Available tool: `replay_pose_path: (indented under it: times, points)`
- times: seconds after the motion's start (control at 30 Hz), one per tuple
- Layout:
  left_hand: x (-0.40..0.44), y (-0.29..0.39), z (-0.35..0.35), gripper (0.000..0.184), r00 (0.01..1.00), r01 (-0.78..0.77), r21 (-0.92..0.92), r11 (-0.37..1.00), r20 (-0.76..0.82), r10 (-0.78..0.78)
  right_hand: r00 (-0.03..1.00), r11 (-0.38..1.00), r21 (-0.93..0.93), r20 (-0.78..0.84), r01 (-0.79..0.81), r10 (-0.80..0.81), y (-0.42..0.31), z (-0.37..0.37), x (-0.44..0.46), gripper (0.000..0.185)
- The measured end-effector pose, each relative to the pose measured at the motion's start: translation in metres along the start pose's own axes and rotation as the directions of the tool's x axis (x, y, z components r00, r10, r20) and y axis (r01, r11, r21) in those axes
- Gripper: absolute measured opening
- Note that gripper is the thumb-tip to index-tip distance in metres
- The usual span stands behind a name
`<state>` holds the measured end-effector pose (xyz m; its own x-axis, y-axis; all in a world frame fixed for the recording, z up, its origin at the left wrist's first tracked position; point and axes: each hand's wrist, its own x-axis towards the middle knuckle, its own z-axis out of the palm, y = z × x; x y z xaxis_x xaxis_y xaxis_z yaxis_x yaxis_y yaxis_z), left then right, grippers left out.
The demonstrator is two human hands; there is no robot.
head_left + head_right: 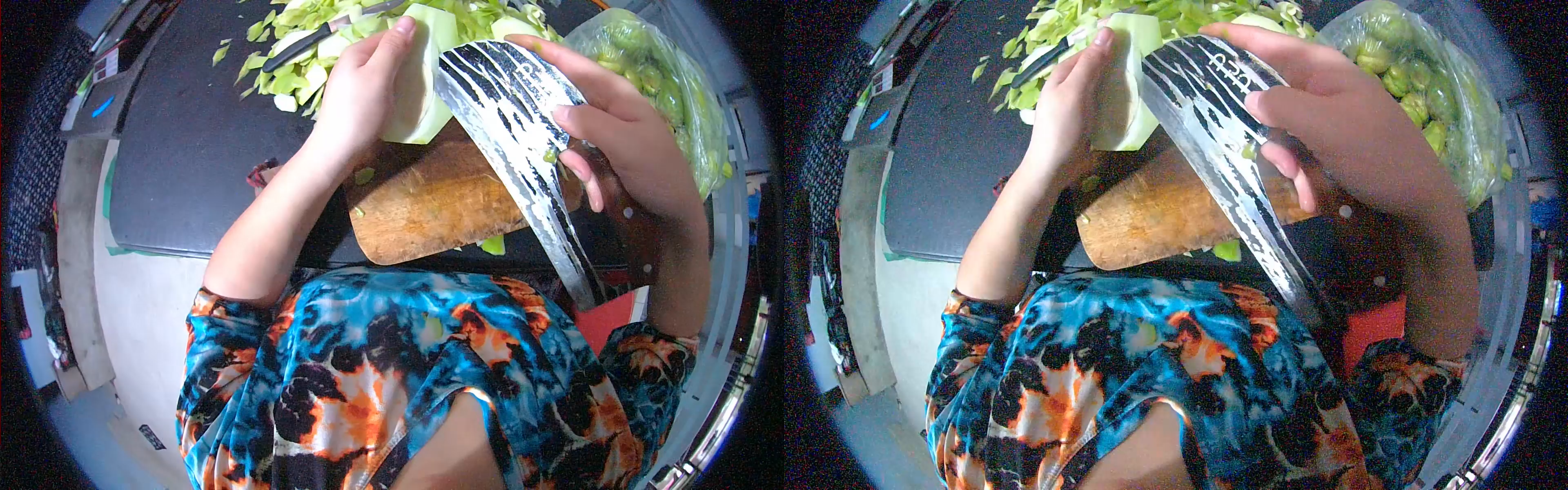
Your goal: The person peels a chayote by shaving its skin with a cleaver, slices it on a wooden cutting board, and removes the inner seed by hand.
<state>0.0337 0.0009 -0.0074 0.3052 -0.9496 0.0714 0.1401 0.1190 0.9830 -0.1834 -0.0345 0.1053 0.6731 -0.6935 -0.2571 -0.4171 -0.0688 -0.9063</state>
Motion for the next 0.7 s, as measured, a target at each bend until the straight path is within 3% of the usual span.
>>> replay_pose_path:
  times: [0.13,0.23,0.33,0.43,0.53,0.6,0.7]
  points:
    - [0.000,-0.002,0.000,0.049,0.999,0.009,-0.030,1.000,-0.034,-0.010,0.996,0.997,0.071,-0.083,0.041,-0.035,-0.005,0.020,0.000,0.052]
    - [0.002,-0.003,0.000,0.049,0.999,0.002,-0.040,0.999,-0.037,-0.003,0.999,0.998,-0.055,0.000,0.036,-0.036,-0.005,0.010,0.003,0.053]
    - [0.002,-0.003,-0.002,0.052,1.000,0.021,-0.058,0.998,0.012,-0.021,0.999,0.993,-0.113,-0.036,-0.044,0.040,-0.016,0.012,-0.001,0.054]
    - [0.002,0.003,-0.005,0.053,0.997,-0.050,0.106,0.993,0.072,0.043,0.998,0.973,-0.225,-0.039,-0.050,0.042,-0.028,0.007,-0.005,0.056]
    - [-0.003,0.009,-0.004,0.052,0.992,-0.082,0.166,0.983,0.107,0.065,0.986,0.937,-0.308,-0.022,-0.164,0.166,-0.051,0.009,-0.005,0.058]
    - [-0.003,0.008,-0.005,0.051,0.988,-0.106,0.188,0.976,0.130,0.082,0.986,0.921,-0.354,-0.020,-0.162,0.166,-0.051,0.010,-0.005,0.057]
    - [-0.003,0.006,-0.007,0.050,0.983,-0.118,0.227,0.967,0.166,0.081,0.999,0.932,-0.362,0.029,-0.029,0.043,-0.026,-0.002,-0.011,0.056]
